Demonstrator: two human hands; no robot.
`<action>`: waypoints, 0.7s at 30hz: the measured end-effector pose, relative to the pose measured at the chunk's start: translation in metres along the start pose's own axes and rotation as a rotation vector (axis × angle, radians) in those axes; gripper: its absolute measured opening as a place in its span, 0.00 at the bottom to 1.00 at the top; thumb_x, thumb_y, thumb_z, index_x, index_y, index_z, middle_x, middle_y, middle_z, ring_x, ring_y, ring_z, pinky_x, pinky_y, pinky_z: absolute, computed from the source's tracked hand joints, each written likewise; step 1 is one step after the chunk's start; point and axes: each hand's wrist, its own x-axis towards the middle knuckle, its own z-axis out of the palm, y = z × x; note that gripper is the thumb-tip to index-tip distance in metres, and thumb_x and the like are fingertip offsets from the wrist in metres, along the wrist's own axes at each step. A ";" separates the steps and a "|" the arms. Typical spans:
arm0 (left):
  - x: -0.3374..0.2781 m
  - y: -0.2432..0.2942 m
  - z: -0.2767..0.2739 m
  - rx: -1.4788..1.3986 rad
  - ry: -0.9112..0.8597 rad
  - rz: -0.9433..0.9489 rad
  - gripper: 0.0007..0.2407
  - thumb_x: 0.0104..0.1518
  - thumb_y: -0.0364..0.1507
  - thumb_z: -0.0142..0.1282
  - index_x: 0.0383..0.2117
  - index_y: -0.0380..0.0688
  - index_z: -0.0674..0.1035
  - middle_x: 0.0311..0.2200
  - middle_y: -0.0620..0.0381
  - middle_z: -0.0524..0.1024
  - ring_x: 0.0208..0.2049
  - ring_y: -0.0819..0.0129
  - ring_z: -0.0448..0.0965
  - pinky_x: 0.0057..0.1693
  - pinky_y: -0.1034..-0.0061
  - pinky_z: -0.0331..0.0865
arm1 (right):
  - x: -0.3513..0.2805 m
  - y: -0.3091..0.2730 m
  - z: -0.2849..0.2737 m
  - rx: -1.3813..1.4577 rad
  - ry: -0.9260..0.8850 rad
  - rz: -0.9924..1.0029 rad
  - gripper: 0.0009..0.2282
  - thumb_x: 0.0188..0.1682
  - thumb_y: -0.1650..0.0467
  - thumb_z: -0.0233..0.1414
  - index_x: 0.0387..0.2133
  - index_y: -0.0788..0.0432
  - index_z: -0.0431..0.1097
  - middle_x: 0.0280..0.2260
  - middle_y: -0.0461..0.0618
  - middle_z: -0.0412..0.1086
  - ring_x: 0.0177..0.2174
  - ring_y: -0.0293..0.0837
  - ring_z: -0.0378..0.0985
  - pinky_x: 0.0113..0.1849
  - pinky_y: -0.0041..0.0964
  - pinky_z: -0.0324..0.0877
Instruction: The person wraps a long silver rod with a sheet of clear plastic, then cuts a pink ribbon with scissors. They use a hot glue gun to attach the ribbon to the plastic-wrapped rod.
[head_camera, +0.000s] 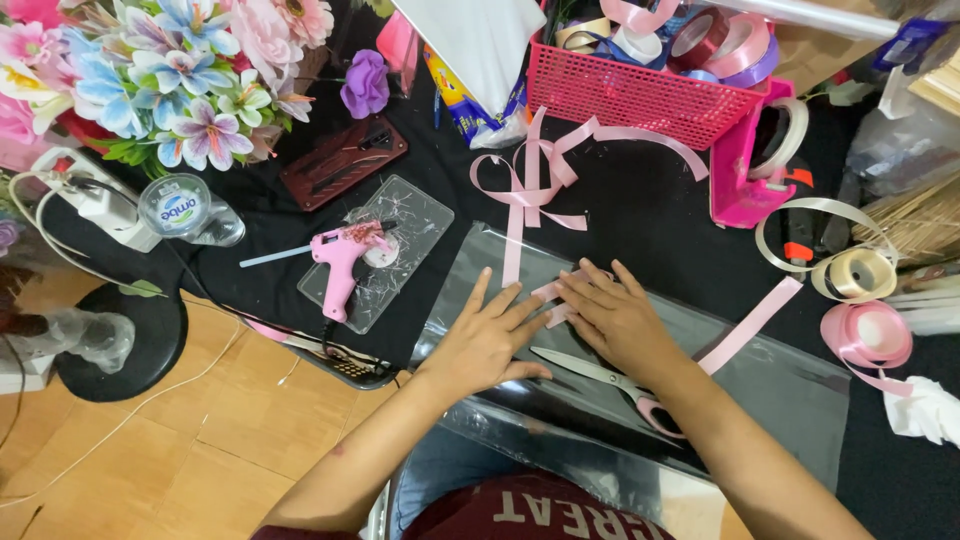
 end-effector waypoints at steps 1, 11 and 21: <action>-0.002 -0.003 0.004 0.001 -0.011 0.000 0.32 0.56 0.60 0.44 0.53 0.48 0.80 0.54 0.51 0.78 0.61 0.51 0.70 0.73 0.38 0.37 | 0.001 -0.001 -0.003 0.020 0.021 -0.007 0.18 0.54 0.65 0.52 0.58 0.45 0.70 0.59 0.40 0.69 0.64 0.44 0.62 0.65 0.52 0.46; -0.001 -0.003 0.001 -0.013 0.036 -0.005 0.31 0.56 0.57 0.49 0.52 0.44 0.81 0.52 0.53 0.79 0.59 0.52 0.72 0.73 0.39 0.39 | -0.002 0.002 0.006 0.019 -0.010 -0.022 0.16 0.54 0.65 0.52 0.56 0.45 0.72 0.57 0.40 0.71 0.63 0.45 0.63 0.64 0.51 0.50; -0.073 -0.067 -0.066 0.419 0.391 -0.912 0.12 0.56 0.43 0.63 0.38 0.54 0.80 0.34 0.61 0.74 0.37 0.58 0.74 0.44 0.62 0.65 | -0.007 0.011 0.016 0.015 0.007 -0.044 0.16 0.53 0.64 0.51 0.55 0.41 0.72 0.59 0.38 0.69 0.63 0.44 0.63 0.65 0.52 0.48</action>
